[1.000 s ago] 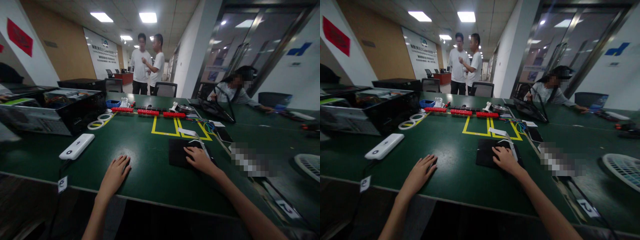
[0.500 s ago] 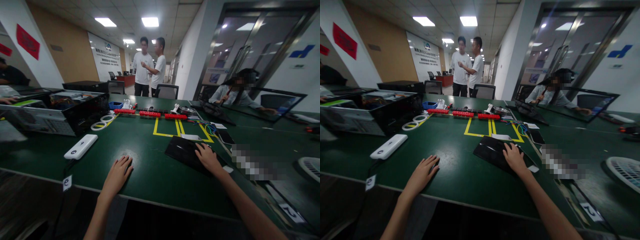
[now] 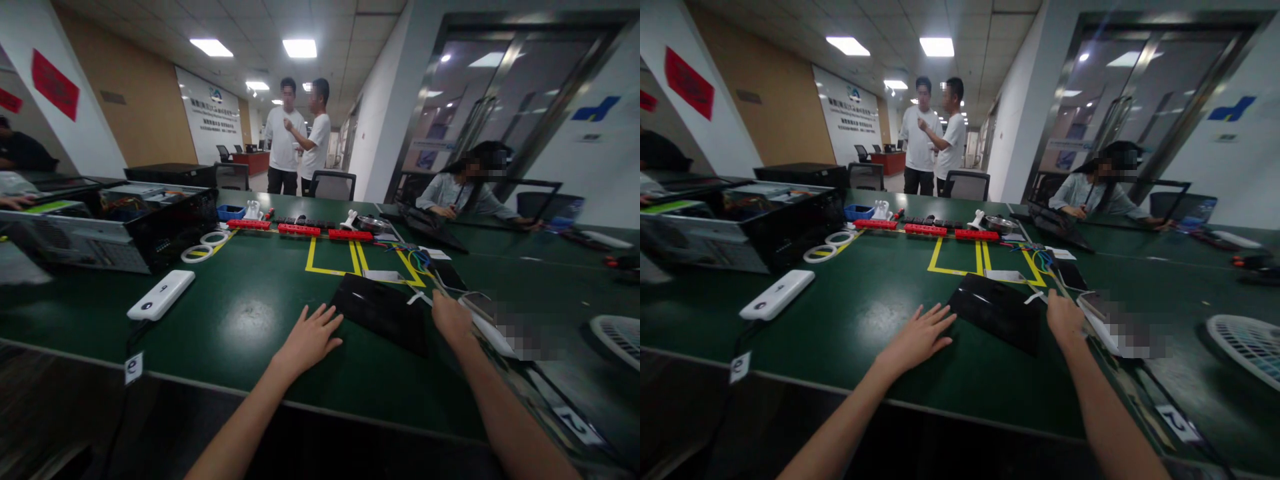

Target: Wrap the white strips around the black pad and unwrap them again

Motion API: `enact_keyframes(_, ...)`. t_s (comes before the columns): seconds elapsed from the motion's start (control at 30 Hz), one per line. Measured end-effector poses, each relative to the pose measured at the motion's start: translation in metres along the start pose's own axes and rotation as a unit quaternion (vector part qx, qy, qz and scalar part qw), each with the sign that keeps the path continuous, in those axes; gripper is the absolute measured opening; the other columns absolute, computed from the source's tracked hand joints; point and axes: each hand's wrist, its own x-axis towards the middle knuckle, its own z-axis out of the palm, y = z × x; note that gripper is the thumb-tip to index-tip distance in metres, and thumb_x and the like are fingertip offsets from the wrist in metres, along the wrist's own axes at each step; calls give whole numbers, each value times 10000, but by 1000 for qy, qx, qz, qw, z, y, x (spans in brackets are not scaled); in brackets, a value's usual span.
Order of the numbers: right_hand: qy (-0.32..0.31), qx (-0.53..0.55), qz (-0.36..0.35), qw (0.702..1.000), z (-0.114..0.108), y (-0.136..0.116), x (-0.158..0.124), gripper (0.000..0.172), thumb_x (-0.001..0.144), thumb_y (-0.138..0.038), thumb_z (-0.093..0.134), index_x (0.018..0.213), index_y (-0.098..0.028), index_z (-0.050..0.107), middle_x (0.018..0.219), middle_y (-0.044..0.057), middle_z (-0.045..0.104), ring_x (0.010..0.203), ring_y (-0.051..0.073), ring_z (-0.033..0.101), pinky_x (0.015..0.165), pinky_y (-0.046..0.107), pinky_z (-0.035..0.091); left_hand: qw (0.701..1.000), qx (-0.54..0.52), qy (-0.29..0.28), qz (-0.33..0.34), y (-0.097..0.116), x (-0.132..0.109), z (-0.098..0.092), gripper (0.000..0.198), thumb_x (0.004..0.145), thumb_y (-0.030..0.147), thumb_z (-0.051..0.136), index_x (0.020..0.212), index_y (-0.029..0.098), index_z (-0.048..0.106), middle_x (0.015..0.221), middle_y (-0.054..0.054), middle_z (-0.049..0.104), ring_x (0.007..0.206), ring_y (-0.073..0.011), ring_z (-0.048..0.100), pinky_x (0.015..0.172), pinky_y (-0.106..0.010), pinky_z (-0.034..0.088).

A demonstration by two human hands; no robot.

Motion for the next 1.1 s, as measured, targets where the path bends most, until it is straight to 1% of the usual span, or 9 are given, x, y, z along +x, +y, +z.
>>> enact_keyframes(0.17, 0, 4, 37, 999, -1, 20, 2, 292, 882, -145, 349, 1039, -60, 580, 882, 218, 648, 816, 305, 650, 633, 369, 473, 999, -11, -40, -10, 3, 18, 15, 697, 878, 574, 375, 1443, 200, 215, 1511, -118, 215, 1375, -329, 194, 1005, -669, 212)
enact_keyframes(0.3, -20, 21, -51, 998, 2, 22, 4, 292, 873, -271, 475, 1108, -142, 590, 1077, 151, 631, 978, 250, 608, 766, 318, 462, 998, -8, -66, 3, 1, 29, 18, 764, 854, 656, 298, 1440, 171, 228, 1513, -136, 189, 1382, -323, 172, 1018, -686, 116)
enact_keyframes(0.4, -53, 22, -79, 995, 5, 24, 4, 261, 864, -245, 485, 1073, -172, 624, 1062, 118, 645, 968, 233, 614, 765, 306, 463, 997, -10, -73, 6, 1, 30, 16, 762, 857, 667, 243, 1433, 169, 250, 1500, -147, 235, 1372, -313, 213, 1019, -684, 107)
enact_keyframes(0.6, -42, -10, 14, 999, -3, 29, -5, 317, 852, -99, 365, 948, -76, 666, 872, 204, 650, 802, 302, 646, 623, 376, 469, 1000, 11, -24, -6, 6, 8, 15, 735, 855, 658, 281, 1401, 169, 332, 1448, -173, 354, 1327, -319, 315, 1023, -666, 134)
enact_keyframes(0.77, 20, -32, 15, 999, -18, 20, -22, 311, 879, -170, 378, 1010, -67, 641, 1047, 234, 591, 986, 346, 564, 703, 421, 458, 999, 15, 2, -29, 3, -25, 11, 699, 851, 624, 371, 1388, 176, 366, 1423, -174, 398, 1292, -340, 366, 1008, -630, 236)
enact_keyframes(0.87, 80, -32, -39, 996, -32, 3, -34, 328, 900, -240, 386, 1063, -67, 612, 1069, 220, 584, 1034, 331, 528, 792, 441, 440, 999, 18, 14, -42, -1, -49, 6, 667, 861, 581, 408, 1382, 165, 377, 1407, -171, 423, 1271, -330, 396, 998, -573, 304)
enact_keyframes(0.93, 90, -3, -117, 989, -40, -12, -45, 328, 900, -247, 399, 1097, -82, 604, 1060, 194, 602, 1011, 293, 547, 828, 418, 443, 998, 22, 30, -50, -5, -65, 4, 621, 869, 543, 434, 1367, 173, 403, 1383, -158, 458, 1242, -323, 430, 992, -544, 330)
enact_keyframes(1.0, 58, 59, -215, 973, -44, -29, -59, 341, 895, -257, 424, 1159, -113, 583, 1099, 162, 610, 1013, 256, 563, 863, 387, 450, 997, 21, 48, -55, -9, -81, 2, 561, 869, 489, 480, 1346, 198, 436, 1359, -140, 489, 1207, -310, 462, 978, -510, 364)
enact_keyframes(1.1, 6, 162, -332, 929, -39, -55, -85, 411, 888, -308, 451, 1264, -154, 517, 1218, 131, 578, 1089, 231, 549, 921, 381, 447, 995, -3, 77, -61, -16, -99, 3, 410, 890, 348, 508, 1285, 240, 509, 1253, -100, 579, 1116, -264, 519, 932, -450, 428)
